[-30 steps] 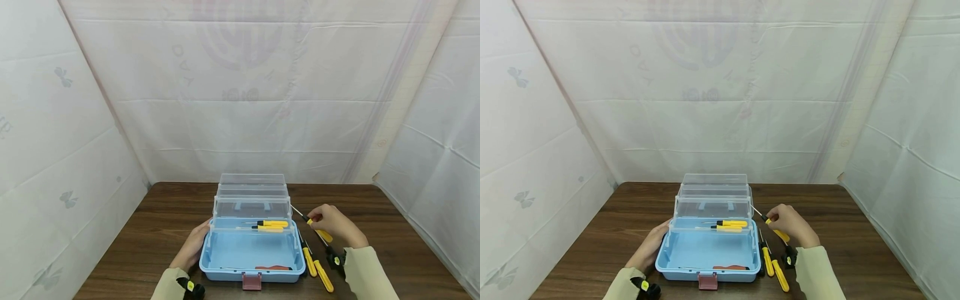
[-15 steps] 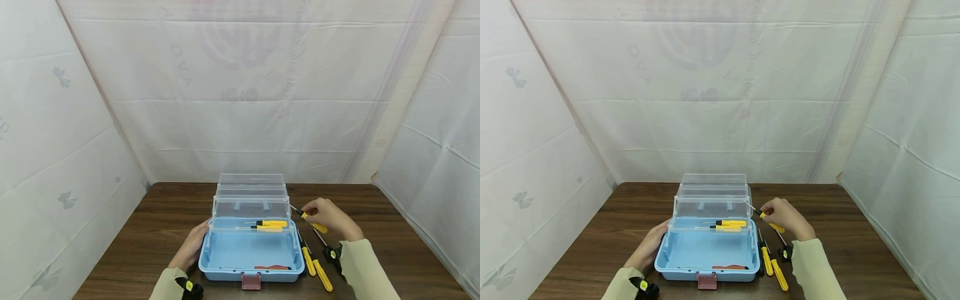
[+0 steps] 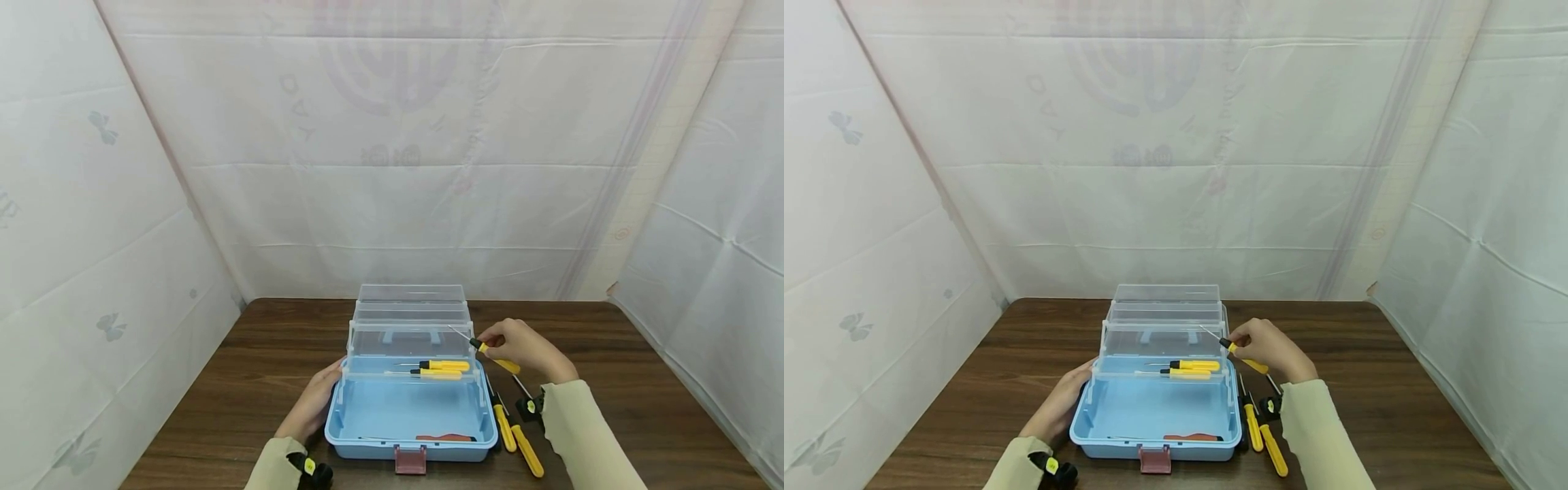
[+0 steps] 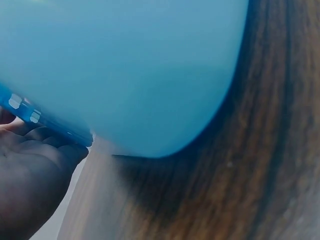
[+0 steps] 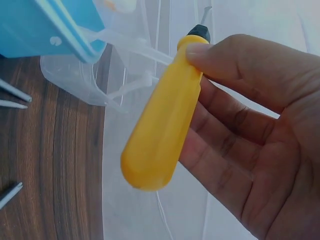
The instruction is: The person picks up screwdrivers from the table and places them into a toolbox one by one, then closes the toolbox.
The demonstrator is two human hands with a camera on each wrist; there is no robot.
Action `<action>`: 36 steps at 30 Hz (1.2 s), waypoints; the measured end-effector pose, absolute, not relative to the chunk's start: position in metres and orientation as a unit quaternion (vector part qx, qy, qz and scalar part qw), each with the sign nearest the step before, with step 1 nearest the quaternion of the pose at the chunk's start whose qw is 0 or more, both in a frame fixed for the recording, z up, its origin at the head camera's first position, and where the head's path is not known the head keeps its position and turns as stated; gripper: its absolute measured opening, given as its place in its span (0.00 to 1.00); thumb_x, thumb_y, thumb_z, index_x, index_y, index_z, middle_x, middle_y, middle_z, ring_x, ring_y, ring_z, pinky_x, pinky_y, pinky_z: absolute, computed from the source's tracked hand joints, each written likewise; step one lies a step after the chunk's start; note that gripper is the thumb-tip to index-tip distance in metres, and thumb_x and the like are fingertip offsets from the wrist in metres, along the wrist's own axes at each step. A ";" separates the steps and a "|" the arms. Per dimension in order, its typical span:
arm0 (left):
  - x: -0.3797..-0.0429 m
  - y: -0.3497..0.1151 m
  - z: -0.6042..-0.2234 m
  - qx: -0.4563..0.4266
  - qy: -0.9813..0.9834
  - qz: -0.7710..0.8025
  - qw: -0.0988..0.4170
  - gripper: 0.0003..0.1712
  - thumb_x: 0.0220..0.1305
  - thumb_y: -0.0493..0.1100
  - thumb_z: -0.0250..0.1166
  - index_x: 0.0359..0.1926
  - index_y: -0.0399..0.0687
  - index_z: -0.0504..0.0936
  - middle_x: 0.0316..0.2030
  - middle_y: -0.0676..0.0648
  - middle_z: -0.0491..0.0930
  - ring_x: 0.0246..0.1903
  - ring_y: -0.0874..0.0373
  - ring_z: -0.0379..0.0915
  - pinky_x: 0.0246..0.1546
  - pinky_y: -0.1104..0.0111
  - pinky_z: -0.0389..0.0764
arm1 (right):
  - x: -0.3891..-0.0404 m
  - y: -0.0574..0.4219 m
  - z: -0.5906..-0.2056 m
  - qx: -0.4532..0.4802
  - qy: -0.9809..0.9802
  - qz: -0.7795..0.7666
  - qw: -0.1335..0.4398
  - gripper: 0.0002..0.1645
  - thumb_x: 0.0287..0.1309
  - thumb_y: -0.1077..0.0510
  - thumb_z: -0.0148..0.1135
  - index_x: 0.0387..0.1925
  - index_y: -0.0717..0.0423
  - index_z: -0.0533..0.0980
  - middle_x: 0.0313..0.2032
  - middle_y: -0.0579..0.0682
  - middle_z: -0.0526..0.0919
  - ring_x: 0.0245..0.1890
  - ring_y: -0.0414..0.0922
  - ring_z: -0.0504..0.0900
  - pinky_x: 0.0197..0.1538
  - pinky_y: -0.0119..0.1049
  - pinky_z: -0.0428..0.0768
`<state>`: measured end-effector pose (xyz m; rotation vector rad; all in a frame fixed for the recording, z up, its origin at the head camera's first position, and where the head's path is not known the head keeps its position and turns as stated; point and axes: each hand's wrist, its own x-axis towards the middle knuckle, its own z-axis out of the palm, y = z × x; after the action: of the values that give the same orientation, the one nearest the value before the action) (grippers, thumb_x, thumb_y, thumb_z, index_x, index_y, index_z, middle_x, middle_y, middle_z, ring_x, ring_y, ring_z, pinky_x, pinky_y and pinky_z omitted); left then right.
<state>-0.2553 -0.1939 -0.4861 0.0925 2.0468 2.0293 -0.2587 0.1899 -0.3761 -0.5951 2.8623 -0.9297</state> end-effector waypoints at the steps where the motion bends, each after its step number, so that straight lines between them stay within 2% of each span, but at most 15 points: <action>1: -0.256 -0.194 -0.486 0.033 0.703 0.699 0.129 0.30 0.74 0.45 0.43 0.73 0.39 0.55 0.74 0.38 0.52 0.73 0.39 0.44 0.69 0.43 0.53 | -0.259 0.188 -0.376 -0.192 0.932 -0.305 0.037 0.13 0.55 0.65 0.64 0.43 0.63 0.82 0.33 0.48 0.83 0.28 0.40 0.75 0.32 0.30 0.79; 14: -0.255 -0.196 -0.488 0.033 0.707 0.694 0.129 0.31 0.75 0.46 0.43 0.73 0.39 0.55 0.73 0.35 0.53 0.72 0.37 0.47 0.68 0.41 0.55 | -0.271 0.169 -0.372 -0.225 0.925 -0.302 0.042 0.13 0.56 0.65 0.64 0.45 0.62 0.82 0.39 0.52 0.85 0.29 0.40 0.77 0.36 0.33 0.84; 21: -0.255 -0.196 -0.488 0.037 0.705 0.696 0.129 0.31 0.75 0.47 0.43 0.73 0.39 0.55 0.72 0.35 0.53 0.71 0.36 0.48 0.68 0.41 0.56 | -0.278 0.162 -0.371 -0.265 0.920 -0.287 0.034 0.14 0.56 0.65 0.64 0.45 0.62 0.82 0.37 0.50 0.85 0.29 0.39 0.76 0.36 0.31 0.83; 36: -0.255 -0.195 -0.489 0.036 0.701 0.700 0.129 0.30 0.75 0.46 0.43 0.73 0.40 0.55 0.72 0.36 0.54 0.71 0.37 0.49 0.68 0.42 0.56 | -0.283 0.147 -0.368 -0.292 0.912 -0.286 0.046 0.14 0.59 0.64 0.61 0.47 0.59 0.82 0.40 0.49 0.85 0.35 0.39 0.78 0.40 0.30 0.83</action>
<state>-0.2551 -0.1946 -0.4890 0.1041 2.0390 2.0365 -0.2833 0.1467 -0.3685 -0.8902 2.7834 -0.8717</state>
